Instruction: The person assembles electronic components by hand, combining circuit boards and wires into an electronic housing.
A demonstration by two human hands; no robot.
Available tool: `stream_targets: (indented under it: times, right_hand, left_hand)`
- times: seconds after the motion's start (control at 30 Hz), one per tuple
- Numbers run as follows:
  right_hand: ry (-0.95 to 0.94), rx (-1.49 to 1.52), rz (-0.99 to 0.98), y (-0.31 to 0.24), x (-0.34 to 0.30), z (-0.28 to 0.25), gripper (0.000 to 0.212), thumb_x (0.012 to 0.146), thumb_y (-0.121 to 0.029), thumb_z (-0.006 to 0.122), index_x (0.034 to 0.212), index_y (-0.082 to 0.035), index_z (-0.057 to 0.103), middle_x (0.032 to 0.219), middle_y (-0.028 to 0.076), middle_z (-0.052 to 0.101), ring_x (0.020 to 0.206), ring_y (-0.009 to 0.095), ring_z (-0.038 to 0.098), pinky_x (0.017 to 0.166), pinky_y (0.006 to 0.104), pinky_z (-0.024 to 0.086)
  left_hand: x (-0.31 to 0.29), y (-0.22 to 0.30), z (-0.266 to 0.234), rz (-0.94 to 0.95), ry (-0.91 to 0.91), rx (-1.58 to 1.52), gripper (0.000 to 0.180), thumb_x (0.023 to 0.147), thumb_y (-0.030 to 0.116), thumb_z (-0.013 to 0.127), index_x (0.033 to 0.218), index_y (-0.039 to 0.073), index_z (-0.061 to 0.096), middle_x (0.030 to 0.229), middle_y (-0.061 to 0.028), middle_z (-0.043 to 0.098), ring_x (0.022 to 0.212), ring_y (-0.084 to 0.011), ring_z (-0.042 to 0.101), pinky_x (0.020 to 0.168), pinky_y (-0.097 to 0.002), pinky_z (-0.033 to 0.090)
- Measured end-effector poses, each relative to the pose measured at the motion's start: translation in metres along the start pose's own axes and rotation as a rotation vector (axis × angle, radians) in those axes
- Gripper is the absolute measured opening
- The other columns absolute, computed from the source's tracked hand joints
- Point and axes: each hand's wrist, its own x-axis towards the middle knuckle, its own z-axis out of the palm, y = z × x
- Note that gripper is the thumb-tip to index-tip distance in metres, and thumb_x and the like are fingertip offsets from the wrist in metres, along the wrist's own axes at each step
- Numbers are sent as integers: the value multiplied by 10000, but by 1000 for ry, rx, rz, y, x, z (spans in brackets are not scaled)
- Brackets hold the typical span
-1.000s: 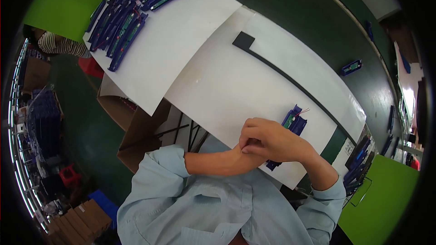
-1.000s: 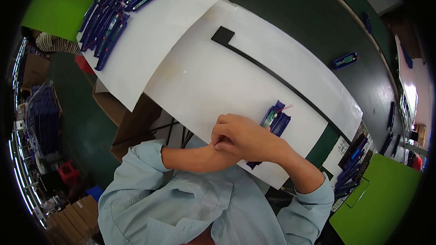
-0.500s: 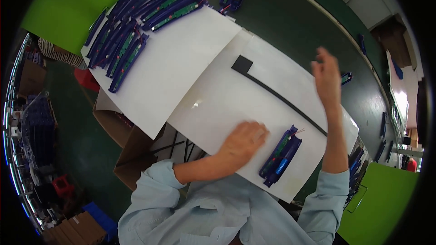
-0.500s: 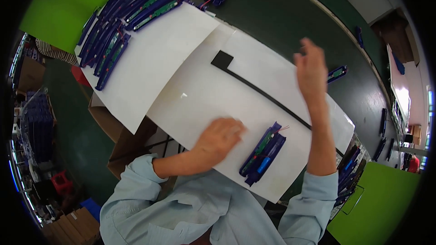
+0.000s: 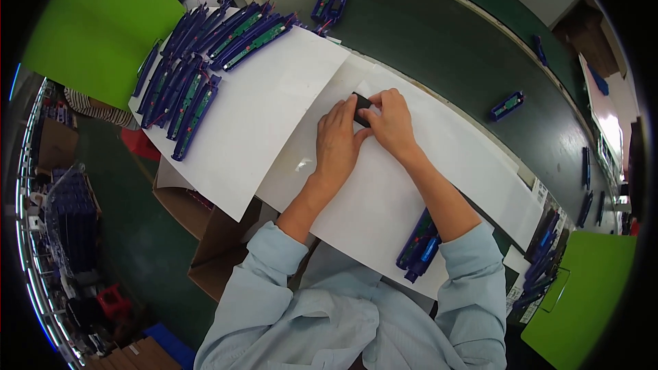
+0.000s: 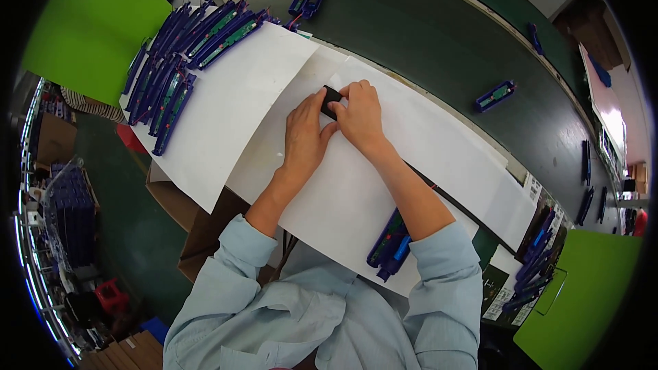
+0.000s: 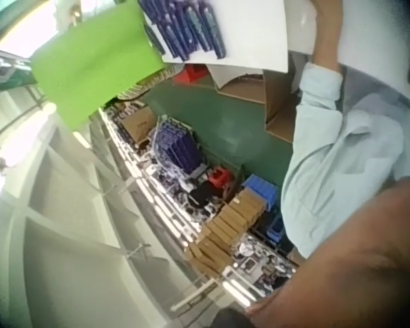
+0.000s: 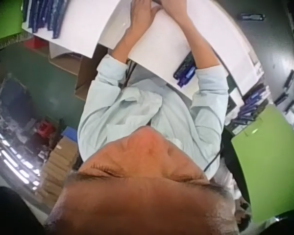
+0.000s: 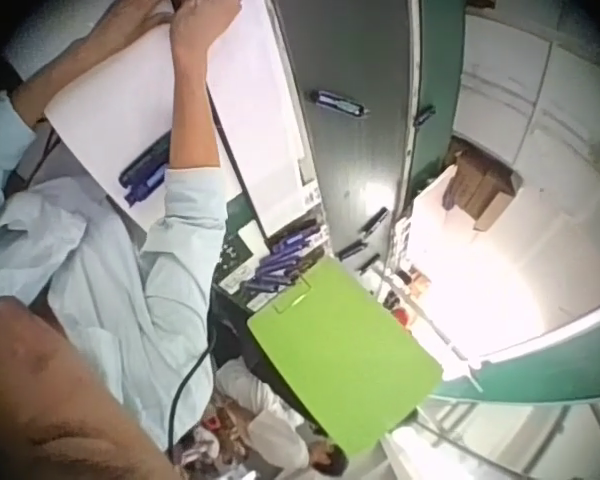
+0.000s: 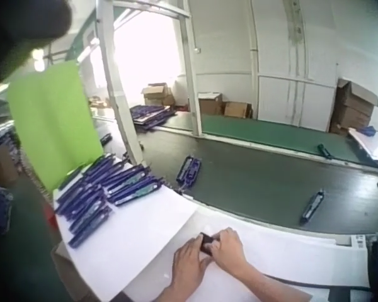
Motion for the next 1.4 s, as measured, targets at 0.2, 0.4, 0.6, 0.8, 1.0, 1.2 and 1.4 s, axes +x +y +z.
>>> stream_targets:
  times: [0.2, 0.4, 0.6, 0.8, 1.0, 1.2, 1.4]
  right_hand:
    - [92, 229, -58, -44, -25, -60, 185, 898, -113, 760, 1044, -23, 691, 1045, 108, 628, 920, 237, 613, 823, 353, 526]
    - [-72, 462, 337, -16, -160, -180, 132, 959, -120, 732, 1051, -30, 702, 1077, 61, 599, 975, 153, 612, 879, 294, 509]
    - [-82, 393, 425, -14, -255, -175, 119, 953, -86, 724, 1058, -34, 707, 1055, 65, 563, 978, 172, 599, 891, 306, 501]
    - [-103, 330, 452, -8, -262, -171, 105, 961, -53, 712, 1057, -16, 690, 1059, 51, 517, 997, 154, 571, 917, 292, 502]
    - [-130, 289, 429, -9, -262, -170, 101, 957, -67, 724, 1038, -14, 694, 1039, 44, 517, 945, 154, 563, 851, 293, 491]
    - [-107, 257, 422, -12, -260, -163, 119, 934, -63, 750, 1029, -15, 697, 1028, 55, 532, 897, 165, 563, 833, 292, 483]
    - [30, 14, 221, -12, -267, -152, 238, 857, -53, 811, 1056, -17, 684, 1005, 104, 556, 878, 237, 602, 772, 348, 515]
  left_hand:
    - [2, -7, 4, 77, 78, -54, 638, 813, 67, 827, 1392, -1, 567, 1255, -161, 662, 1194, -371, 603, 1011, -488, 449]
    - [-95, 62, -47, 378, -56, -121, 403, 775, -19, 799, 1160, 64, 710, 1103, -105, 681, 1079, -317, 622, 963, -452, 477]
    - [-183, 126, -38, 436, -421, -244, 439, 788, 296, 868, 1208, 237, 755, 1223, -19, 570, 1171, -220, 520, 1127, -479, 351]
    - [-192, 125, -26, 503, -430, -60, 425, 784, 393, 858, 1183, 275, 771, 1239, -4, 529, 1215, -201, 462, 1197, -493, 269]
    - [-190, 128, -27, 487, -429, -50, 430, 775, 375, 871, 1175, 276, 748, 1226, 4, 507, 1213, -167, 483, 1195, -486, 286]
    - [-191, 127, -26, 478, -429, -44, 424, 773, 373, 873, 1168, 281, 749, 1223, 6, 506, 1220, -163, 473, 1198, -485, 277]
    - [-191, 129, -26, 483, -425, -47, 429, 775, 379, 870, 1176, 285, 749, 1213, 4, 509, 1218, -163, 474, 1203, -483, 268]
